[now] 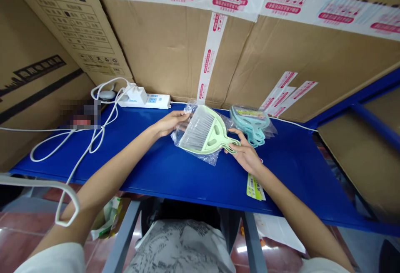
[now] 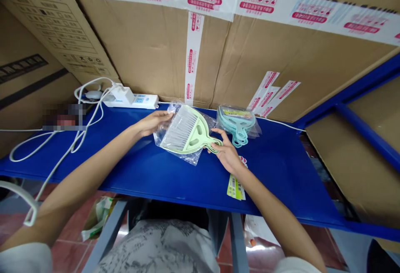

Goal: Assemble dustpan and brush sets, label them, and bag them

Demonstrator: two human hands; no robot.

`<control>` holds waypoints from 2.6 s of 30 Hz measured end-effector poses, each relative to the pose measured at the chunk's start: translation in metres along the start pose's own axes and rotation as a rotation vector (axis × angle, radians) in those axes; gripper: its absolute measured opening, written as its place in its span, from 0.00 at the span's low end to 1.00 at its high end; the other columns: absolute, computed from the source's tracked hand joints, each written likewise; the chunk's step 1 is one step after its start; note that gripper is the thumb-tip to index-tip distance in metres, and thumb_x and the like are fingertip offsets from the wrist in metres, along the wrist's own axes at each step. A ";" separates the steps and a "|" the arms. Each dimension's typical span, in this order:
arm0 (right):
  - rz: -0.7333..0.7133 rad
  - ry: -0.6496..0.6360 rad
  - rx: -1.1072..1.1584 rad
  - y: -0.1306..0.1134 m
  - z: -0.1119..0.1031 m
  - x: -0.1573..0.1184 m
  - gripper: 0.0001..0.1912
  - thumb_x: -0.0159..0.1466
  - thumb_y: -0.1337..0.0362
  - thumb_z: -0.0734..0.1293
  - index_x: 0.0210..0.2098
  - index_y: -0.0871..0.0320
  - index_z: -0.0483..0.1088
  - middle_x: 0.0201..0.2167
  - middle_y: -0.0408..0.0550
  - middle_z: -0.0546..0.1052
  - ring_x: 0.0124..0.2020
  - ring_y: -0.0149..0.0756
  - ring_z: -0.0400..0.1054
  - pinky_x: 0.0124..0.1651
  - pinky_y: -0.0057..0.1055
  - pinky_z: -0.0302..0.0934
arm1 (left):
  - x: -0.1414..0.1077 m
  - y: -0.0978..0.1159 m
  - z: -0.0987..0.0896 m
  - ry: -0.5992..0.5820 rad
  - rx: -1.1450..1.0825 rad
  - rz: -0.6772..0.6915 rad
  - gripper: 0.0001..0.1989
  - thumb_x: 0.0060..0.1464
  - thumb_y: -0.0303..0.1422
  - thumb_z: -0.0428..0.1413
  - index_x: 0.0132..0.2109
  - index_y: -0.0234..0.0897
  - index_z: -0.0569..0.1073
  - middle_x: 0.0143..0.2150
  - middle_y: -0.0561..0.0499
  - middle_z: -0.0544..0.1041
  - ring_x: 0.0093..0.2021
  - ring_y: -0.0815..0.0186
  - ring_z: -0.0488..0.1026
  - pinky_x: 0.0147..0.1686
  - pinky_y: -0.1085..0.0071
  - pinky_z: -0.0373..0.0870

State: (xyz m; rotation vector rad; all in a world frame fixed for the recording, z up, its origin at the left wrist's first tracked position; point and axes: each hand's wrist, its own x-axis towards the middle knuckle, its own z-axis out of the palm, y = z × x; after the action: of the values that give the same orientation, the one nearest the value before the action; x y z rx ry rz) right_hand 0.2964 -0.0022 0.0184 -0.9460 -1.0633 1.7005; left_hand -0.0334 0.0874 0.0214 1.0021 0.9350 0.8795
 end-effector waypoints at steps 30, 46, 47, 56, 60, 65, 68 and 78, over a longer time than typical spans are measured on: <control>-0.060 0.033 0.002 0.002 -0.003 0.004 0.35 0.58 0.66 0.79 0.62 0.45 0.67 0.39 0.41 0.83 0.39 0.41 0.80 0.42 0.38 0.74 | 0.001 0.000 0.009 0.089 0.117 0.201 0.23 0.50 0.42 0.76 0.46 0.36 0.78 0.36 0.50 0.81 0.33 0.67 0.78 0.34 0.71 0.76; 0.056 -0.165 -0.145 -0.008 0.007 -0.005 0.33 0.67 0.58 0.77 0.70 0.47 0.68 0.56 0.50 0.84 0.41 0.46 0.85 0.42 0.43 0.82 | 0.007 -0.020 0.017 0.254 0.396 0.171 0.21 0.52 0.27 0.73 0.52 0.35 0.77 0.41 0.44 0.82 0.35 0.61 0.79 0.38 0.63 0.75; 0.078 -0.158 -0.144 -0.007 0.007 -0.004 0.33 0.66 0.59 0.77 0.69 0.49 0.70 0.55 0.50 0.84 0.41 0.46 0.85 0.44 0.43 0.82 | 0.006 -0.016 0.017 0.310 0.473 0.268 0.20 0.54 0.27 0.71 0.52 0.35 0.77 0.43 0.43 0.82 0.38 0.59 0.79 0.42 0.60 0.76; 0.002 0.016 -0.107 -0.004 0.016 -0.003 0.22 0.64 0.64 0.77 0.57 0.56 0.78 0.50 0.52 0.86 0.46 0.49 0.84 0.49 0.52 0.83 | -0.073 0.009 0.064 -0.355 1.154 1.167 0.16 0.65 0.48 0.66 0.47 0.40 0.80 0.58 0.40 0.80 0.61 0.48 0.75 0.63 0.50 0.73; -0.020 0.061 -0.081 -0.007 0.017 -0.004 0.25 0.62 0.67 0.74 0.58 0.51 0.74 0.48 0.47 0.86 0.44 0.46 0.83 0.48 0.52 0.84 | -0.095 -0.024 0.090 -0.192 1.581 1.314 0.15 0.66 0.36 0.65 0.57 0.37 0.80 0.67 0.34 0.76 0.68 0.38 0.71 0.54 0.46 0.80; -0.027 0.081 -0.071 -0.011 0.015 -0.005 0.28 0.63 0.66 0.72 0.62 0.46 0.68 0.44 0.43 0.85 0.43 0.46 0.83 0.50 0.54 0.83 | -0.089 -0.038 0.089 0.003 1.615 1.272 0.15 0.72 0.24 0.53 0.56 0.37 0.82 0.65 0.33 0.80 0.56 0.49 0.82 0.42 0.60 0.85; -0.037 0.059 -0.052 -0.015 0.017 -0.007 0.28 0.64 0.61 0.72 0.63 0.46 0.68 0.47 0.45 0.85 0.46 0.48 0.83 0.51 0.56 0.81 | -0.082 -0.029 0.078 -0.083 1.452 1.181 0.18 0.74 0.25 0.50 0.58 0.39 0.83 0.65 0.35 0.81 0.61 0.48 0.82 0.55 0.51 0.84; -0.486 0.136 -0.762 -0.009 0.005 -0.007 0.26 0.68 0.48 0.74 0.62 0.46 0.70 0.63 0.54 0.71 0.37 0.38 0.77 0.40 0.43 0.79 | -0.067 0.006 0.048 0.001 0.872 1.050 0.12 0.66 0.29 0.59 0.47 0.44 0.89 0.56 0.47 0.87 0.60 0.51 0.84 0.65 0.49 0.78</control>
State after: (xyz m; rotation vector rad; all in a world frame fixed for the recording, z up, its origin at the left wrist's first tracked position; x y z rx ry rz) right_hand 0.2968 -0.0073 0.0293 -1.1165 -1.7265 0.8125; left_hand -0.0131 0.0142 0.0544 2.3581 0.7584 1.3411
